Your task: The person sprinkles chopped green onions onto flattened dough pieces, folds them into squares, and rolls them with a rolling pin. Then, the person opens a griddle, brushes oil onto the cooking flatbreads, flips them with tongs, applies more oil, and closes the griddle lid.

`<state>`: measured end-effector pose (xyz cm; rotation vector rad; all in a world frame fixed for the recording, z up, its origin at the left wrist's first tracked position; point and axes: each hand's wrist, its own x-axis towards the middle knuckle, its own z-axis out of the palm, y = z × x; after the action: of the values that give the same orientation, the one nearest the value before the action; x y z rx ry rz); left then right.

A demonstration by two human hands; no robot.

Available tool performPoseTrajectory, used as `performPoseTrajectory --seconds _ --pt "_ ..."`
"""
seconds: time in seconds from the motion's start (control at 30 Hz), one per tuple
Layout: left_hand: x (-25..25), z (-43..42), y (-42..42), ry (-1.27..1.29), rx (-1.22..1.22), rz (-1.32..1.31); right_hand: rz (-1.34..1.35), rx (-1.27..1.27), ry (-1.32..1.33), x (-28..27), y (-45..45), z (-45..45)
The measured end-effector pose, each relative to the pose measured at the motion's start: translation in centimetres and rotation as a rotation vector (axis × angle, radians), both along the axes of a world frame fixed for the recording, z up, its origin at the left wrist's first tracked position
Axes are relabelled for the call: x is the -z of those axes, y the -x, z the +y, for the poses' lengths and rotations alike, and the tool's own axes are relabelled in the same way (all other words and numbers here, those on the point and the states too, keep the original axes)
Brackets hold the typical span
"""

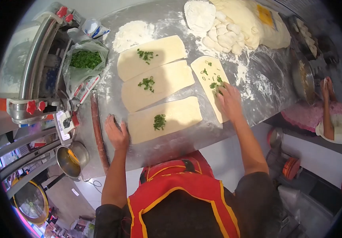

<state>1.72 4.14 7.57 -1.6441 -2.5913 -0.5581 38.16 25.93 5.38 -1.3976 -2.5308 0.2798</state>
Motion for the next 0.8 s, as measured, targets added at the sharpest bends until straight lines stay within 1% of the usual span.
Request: performPoseTrajectory --seconds 0.07,0.1,0.17,0.27,0.33,0.37,0.47,0.57,0.67,0.77,0.8 --pt "2.1 -0.7 0.9 -0.012 0.034 0.081 -0.018 -0.008 -0.017 1.4 0.8 1.8" --pt "3.3 -1.1 1.5 -0.021 0.057 0.134 0.007 -0.006 -0.046 1.7 1.4 2.7" --pt "4.4 -1.5 1.8 -0.031 0.074 0.160 0.055 -0.005 -0.099 2.1 2.5 3.8" --pt "4.1 -1.6 1.8 -0.008 0.048 0.077 0.070 0.047 -0.166 2.3 3.1 3.7" --pt "2.5 -1.0 1.2 0.044 0.005 0.029 0.042 0.047 -0.077 1.9 2.4 2.7" --pt "3.1 -1.1 1.3 0.018 0.013 0.055 0.024 0.045 -0.031 1.7 2.1 2.4" --pt "5.6 -2.0 1.9 -0.028 0.042 0.108 0.083 0.003 -0.101 2.5 1.8 3.0" --pt "5.6 -1.9 2.1 -0.026 0.047 0.111 0.103 0.022 -0.185 3.0 2.6 5.0" --pt "4.2 -1.4 1.6 -0.011 0.034 0.100 0.201 0.272 -0.042 2.2 2.7 6.1" --pt "2.8 -0.6 1.0 -0.018 0.018 0.069 0.519 0.536 0.230 3.4 1.4 9.0" --pt "1.1 0.1 0.4 -0.018 0.001 0.034 0.495 0.532 0.183 4.0 1.2 10.2"
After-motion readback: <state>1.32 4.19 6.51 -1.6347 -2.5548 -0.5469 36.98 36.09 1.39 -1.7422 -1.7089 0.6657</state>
